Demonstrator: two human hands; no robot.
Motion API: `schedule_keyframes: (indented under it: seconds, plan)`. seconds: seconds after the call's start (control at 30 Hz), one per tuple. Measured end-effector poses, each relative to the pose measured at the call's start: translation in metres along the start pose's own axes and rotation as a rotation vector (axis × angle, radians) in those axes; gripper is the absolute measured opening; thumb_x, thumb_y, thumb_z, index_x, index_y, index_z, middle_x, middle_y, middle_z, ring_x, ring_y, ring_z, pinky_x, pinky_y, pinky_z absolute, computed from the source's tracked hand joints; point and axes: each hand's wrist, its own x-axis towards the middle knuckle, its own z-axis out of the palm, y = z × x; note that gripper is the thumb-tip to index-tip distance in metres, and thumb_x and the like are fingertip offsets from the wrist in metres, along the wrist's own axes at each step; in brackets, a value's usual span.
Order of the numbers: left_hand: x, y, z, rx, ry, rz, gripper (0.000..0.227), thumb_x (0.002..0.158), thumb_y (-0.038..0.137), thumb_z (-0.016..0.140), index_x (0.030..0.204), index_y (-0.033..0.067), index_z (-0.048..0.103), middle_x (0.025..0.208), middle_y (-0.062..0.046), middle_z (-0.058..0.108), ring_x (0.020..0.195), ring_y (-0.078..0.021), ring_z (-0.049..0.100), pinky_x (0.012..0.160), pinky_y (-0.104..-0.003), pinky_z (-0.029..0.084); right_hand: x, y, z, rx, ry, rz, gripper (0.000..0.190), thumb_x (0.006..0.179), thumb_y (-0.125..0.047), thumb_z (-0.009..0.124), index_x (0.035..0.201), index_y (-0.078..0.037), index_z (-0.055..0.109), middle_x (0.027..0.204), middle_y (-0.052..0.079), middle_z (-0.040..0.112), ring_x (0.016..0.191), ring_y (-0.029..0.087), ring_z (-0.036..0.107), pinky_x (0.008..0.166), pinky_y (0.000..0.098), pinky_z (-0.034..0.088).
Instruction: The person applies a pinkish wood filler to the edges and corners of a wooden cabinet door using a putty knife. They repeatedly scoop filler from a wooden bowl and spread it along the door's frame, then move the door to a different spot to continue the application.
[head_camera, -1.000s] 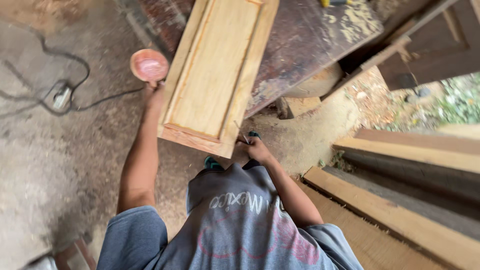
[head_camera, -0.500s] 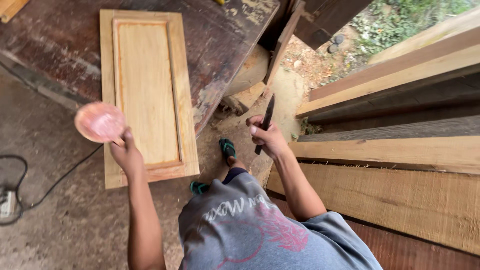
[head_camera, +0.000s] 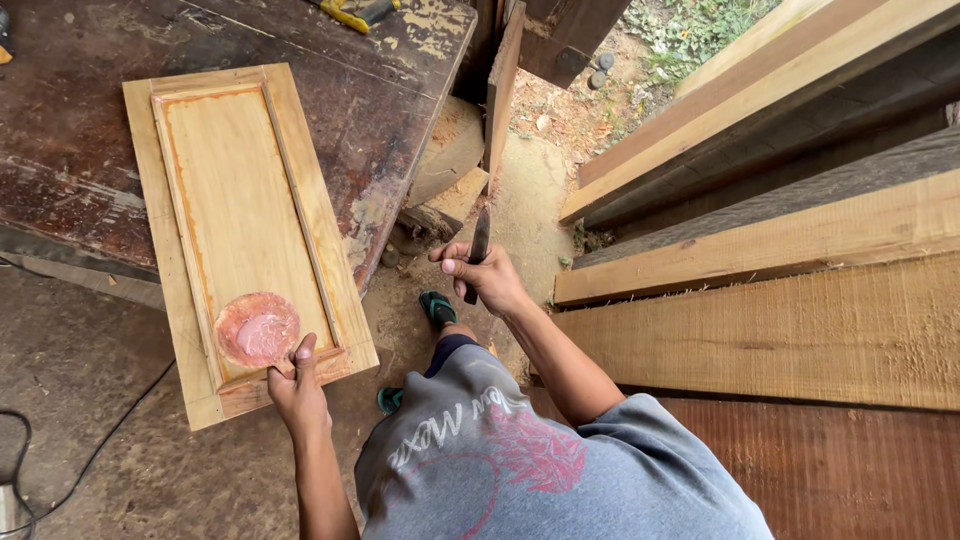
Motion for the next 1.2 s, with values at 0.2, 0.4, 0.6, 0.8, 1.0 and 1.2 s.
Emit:
schedule_keyframes:
  seconds: [0.2,0.4,0.6,0.8,1.0,1.2]
  plan:
    - [-0.004,-0.001,-0.002,-0.035,-0.015,-0.018,0.036,0.105,0.012,0.06,0.134,-0.0059,0.047,0.129,-0.023,0.066,0.122,-0.026,0.067,0.108,-0.038,0.054,-0.008,0.0,-0.005,-0.131,0.065,0.024,0.018,0.094,-0.015,0.072,0.105,-0.001,0.077,0.105,0.008,0.077,0.053,0.007,0.059,0.051,0.0228,0.05]
    - [-0.001,-0.012,-0.011,-0.069,-0.036,-0.004,0.021,0.109,0.012,0.06,0.12,-0.0038,0.05,0.117,-0.021,0.068,0.106,-0.0232,0.07,0.095,-0.036,0.058,-0.005,0.01,-0.025,-0.384,0.212,0.074,0.024,0.092,-0.024,0.077,0.101,-0.002,0.077,0.088,0.006,0.078,0.05,0.006,0.053,0.044,0.0235,0.04]
    - [-0.001,-0.01,0.002,-0.043,0.073,-0.167,0.011,0.104,0.015,0.06,0.109,0.0067,0.054,0.073,0.0,0.053,0.054,-0.008,0.051,0.045,-0.028,0.05,0.005,0.011,-0.035,-0.753,0.186,0.005,0.032,0.09,-0.024,0.082,0.108,0.0,0.071,0.075,0.005,0.069,0.065,0.007,0.061,0.057,0.0238,0.048]
    - [0.003,0.013,0.025,0.002,0.119,-0.272,0.014,0.103,0.014,0.064,0.101,0.005,0.053,0.074,0.002,0.051,0.055,-0.0048,0.044,0.043,-0.024,0.036,0.029,0.004,-0.019,-0.711,0.046,0.098,0.029,0.096,-0.015,0.07,0.122,-0.003,0.067,0.083,0.005,0.068,0.067,0.01,0.061,0.06,0.0273,0.052]
    - [0.029,0.022,0.051,-0.005,0.174,-0.267,0.012,0.101,0.01,0.063,0.101,0.0072,0.051,0.072,0.003,0.048,0.055,-0.0029,0.041,0.045,-0.023,0.033,0.097,-0.013,0.012,-0.79,-0.079,-0.051,0.022,0.098,-0.007,0.069,0.119,0.0,0.068,0.085,0.008,0.074,0.073,0.012,0.075,0.063,0.0271,0.058]
    - [0.065,0.026,0.093,0.213,0.23,-0.078,0.026,0.101,0.007,0.061,0.125,0.0035,0.053,0.09,-0.003,0.057,0.073,-0.0104,0.052,0.062,-0.028,0.042,0.164,-0.034,0.048,-0.999,-0.431,-0.297,0.029,0.096,0.001,0.071,0.124,-0.003,0.072,0.101,0.013,0.07,0.082,0.027,0.073,0.067,0.0342,0.059]
